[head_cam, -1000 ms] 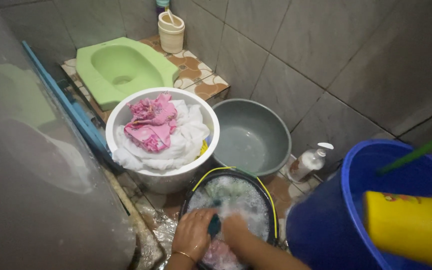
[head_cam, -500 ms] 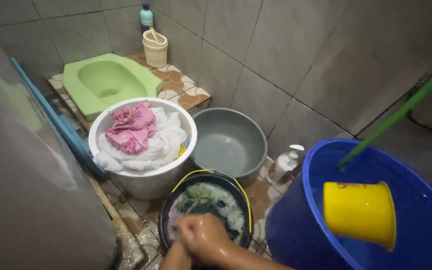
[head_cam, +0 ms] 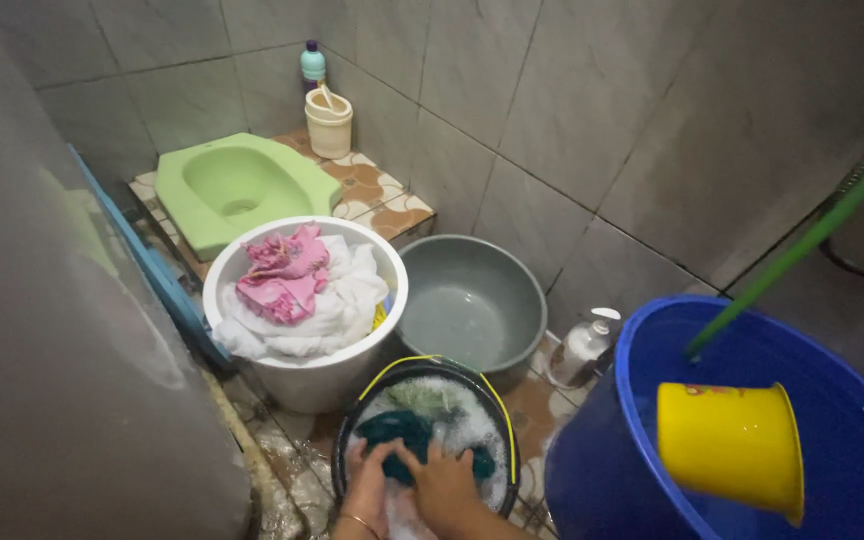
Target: Washing various pieces of clothing by hand in buckets of soapy water.
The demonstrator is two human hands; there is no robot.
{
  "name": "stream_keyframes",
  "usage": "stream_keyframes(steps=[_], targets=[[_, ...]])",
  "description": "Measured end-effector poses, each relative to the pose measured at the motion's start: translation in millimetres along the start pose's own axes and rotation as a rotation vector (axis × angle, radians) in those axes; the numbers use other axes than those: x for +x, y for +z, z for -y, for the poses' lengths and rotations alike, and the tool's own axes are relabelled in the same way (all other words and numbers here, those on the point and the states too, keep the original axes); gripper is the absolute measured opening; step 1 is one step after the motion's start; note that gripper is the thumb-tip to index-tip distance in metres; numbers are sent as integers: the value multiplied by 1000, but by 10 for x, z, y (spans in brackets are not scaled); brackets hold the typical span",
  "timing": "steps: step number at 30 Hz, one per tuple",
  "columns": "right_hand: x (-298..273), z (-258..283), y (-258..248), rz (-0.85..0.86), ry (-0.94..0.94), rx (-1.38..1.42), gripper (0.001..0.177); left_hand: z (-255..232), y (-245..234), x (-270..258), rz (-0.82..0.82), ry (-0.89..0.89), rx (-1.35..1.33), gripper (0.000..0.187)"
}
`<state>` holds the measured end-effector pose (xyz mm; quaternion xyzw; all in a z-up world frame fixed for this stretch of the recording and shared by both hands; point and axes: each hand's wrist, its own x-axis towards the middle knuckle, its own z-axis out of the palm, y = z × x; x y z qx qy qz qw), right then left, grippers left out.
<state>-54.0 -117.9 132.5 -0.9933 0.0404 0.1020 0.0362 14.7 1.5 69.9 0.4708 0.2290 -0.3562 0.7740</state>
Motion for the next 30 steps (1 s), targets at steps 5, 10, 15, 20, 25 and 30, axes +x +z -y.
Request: stream_keyframes(steps=[5,10,15,20,25,30], targets=[[481,-210,-15,197,57,360,95,252,-168,303,52,0,-89,78],[-343,563,-1711,-75,9,642,37,205,101,749,350,-113,-334,54],[59,-109,-1192,-211,331,357,37,82,682,573,389,-172,-459,53],[-128,-187,-1336,-266,486,378,35,-134,516,34,399,-230,-451,39],[-615,661,-1200,-436,-139,578,29,-50,164,-4,423,-303,-303,46],[-190,250,-449,-386,299,548,37,66,96,-72,209,-196,-258,48]])
